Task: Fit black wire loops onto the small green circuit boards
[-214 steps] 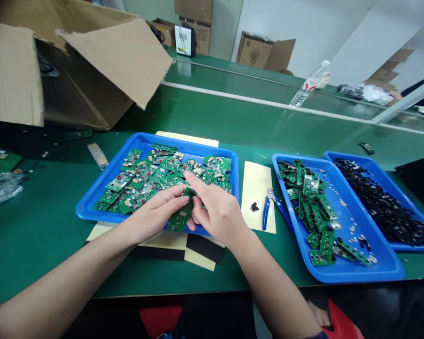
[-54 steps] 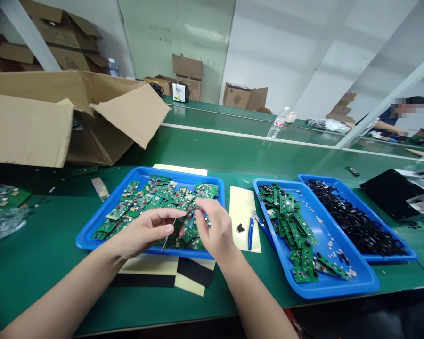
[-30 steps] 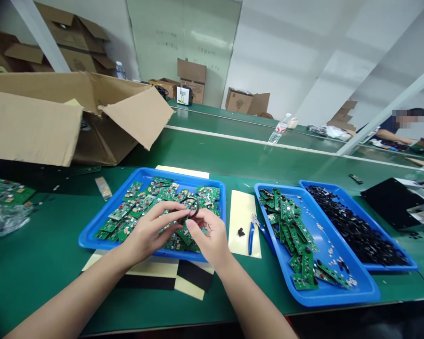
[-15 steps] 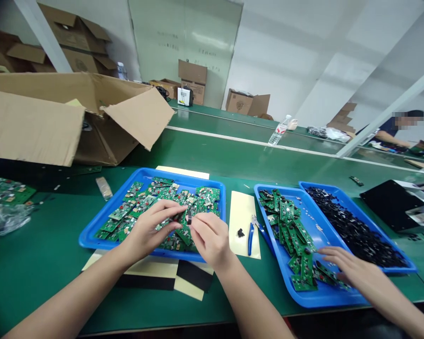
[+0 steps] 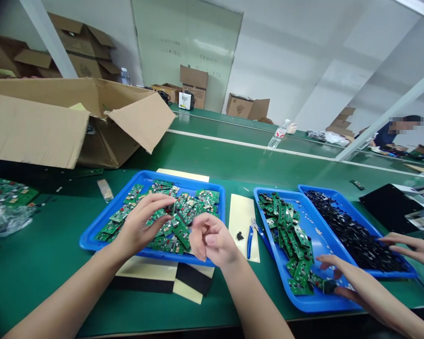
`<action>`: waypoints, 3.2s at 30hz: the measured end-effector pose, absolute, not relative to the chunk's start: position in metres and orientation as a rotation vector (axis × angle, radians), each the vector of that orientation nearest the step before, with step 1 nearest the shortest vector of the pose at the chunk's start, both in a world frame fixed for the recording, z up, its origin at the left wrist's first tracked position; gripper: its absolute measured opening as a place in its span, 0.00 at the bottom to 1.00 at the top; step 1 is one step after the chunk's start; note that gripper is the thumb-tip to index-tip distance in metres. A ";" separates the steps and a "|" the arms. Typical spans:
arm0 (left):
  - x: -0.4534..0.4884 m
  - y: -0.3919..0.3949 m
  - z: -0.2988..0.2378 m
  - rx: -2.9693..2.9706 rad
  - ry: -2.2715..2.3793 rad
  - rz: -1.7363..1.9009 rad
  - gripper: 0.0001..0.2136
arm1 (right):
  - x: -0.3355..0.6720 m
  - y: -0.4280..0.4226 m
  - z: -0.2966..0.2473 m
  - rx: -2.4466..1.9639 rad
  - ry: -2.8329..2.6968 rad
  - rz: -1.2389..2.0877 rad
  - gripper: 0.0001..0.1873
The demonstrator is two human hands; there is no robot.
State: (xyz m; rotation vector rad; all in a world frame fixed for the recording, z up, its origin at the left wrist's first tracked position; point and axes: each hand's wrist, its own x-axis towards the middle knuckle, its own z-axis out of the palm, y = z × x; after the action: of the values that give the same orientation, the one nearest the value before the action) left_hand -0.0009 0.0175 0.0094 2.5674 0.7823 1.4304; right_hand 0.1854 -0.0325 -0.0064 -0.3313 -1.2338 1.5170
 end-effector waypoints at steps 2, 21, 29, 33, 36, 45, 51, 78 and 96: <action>-0.002 0.018 0.009 2.592 0.781 1.455 0.15 | 0.185 -0.032 -0.004 -0.299 -1.162 1.552 0.14; 0.004 0.005 0.005 2.992 0.561 1.229 0.17 | 0.204 -0.024 -0.002 -1.023 -1.296 1.206 0.13; 0.003 0.011 0.001 2.970 0.621 1.316 0.16 | 0.193 -0.023 -0.009 -1.070 -1.257 1.479 0.11; 0.004 0.012 -0.001 2.949 0.648 1.364 0.16 | 0.195 -0.021 -0.014 -1.055 -1.175 1.557 0.10; 0.005 0.013 -0.001 2.927 0.654 1.388 0.15 | 0.192 -0.020 -0.016 -1.051 -1.073 1.582 0.12; 0.007 0.012 -0.006 2.768 0.733 1.382 0.14 | 0.181 -0.021 -0.011 -0.951 -0.838 1.700 0.15; 0.007 0.013 -0.006 2.673 0.682 1.366 0.12 | 0.181 -0.022 -0.010 -0.975 -0.847 1.682 0.15; 0.020 0.002 0.001 1.638 0.771 0.866 0.13 | 0.182 -0.030 -0.008 -1.099 -1.324 0.957 0.09; 0.031 -0.006 -0.012 1.841 0.911 0.838 0.11 | 0.185 -0.026 -0.016 -1.105 -1.176 1.090 0.10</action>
State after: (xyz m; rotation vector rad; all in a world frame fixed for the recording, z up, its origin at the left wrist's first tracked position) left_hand 0.0308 -0.0056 -0.0118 1.8411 0.9107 0.8378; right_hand 0.1847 -0.0258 -0.0158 -1.1054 -1.1762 1.0899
